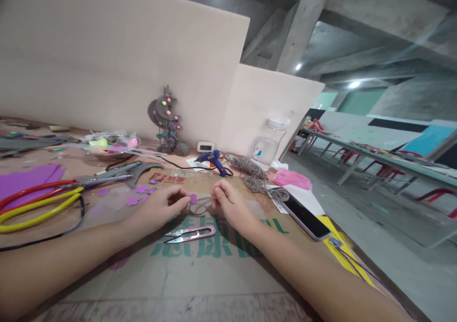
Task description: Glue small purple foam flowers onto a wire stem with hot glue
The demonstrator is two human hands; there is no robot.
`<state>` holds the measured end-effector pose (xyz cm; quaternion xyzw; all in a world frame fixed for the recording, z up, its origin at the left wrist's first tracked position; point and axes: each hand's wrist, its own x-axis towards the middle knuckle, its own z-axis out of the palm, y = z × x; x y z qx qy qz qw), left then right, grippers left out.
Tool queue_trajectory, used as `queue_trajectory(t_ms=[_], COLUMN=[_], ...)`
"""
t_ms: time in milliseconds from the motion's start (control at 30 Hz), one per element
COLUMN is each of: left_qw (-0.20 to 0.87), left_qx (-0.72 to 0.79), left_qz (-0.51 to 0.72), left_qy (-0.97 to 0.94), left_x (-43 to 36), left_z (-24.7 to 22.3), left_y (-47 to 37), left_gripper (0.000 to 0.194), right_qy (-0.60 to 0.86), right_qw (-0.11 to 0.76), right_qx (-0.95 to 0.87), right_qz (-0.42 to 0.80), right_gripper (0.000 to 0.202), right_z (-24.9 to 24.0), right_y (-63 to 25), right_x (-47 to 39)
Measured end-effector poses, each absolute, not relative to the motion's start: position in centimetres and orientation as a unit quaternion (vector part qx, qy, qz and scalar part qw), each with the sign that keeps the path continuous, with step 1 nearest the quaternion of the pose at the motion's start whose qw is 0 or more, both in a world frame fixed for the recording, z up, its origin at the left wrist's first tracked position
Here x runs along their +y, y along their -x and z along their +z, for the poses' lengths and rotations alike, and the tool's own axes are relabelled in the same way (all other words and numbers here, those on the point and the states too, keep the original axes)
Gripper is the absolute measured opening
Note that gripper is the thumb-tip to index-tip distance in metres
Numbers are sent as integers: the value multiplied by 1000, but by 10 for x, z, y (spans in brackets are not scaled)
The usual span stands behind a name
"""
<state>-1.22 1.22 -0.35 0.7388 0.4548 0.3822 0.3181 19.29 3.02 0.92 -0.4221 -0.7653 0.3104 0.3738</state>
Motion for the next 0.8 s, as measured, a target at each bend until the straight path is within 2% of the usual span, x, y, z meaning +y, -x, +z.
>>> queue_trajectory(t_ms=[100,333,467,800], left_qw=[329,332,339,347], left_qx=[452,455,464,469], left_qz=[395,414,416,417], left_qy=[-729,-715,-705,-697], left_x=[13,16,16,20], left_z=[-4,-6,-4,-6], left_y=[11,12,13,14], left_gripper=[20,19,20,20], right_qy=[429,506,524,562], right_qw=[374,379,387,414], right_qx=[-780,-743,-736,-709], right_qz=[261,219,186,100], right_gripper=[27,12,12,34], right_z=[17,14,14,16], right_y=[-202,-223,-228,-223], right_x=[41,91,118,162])
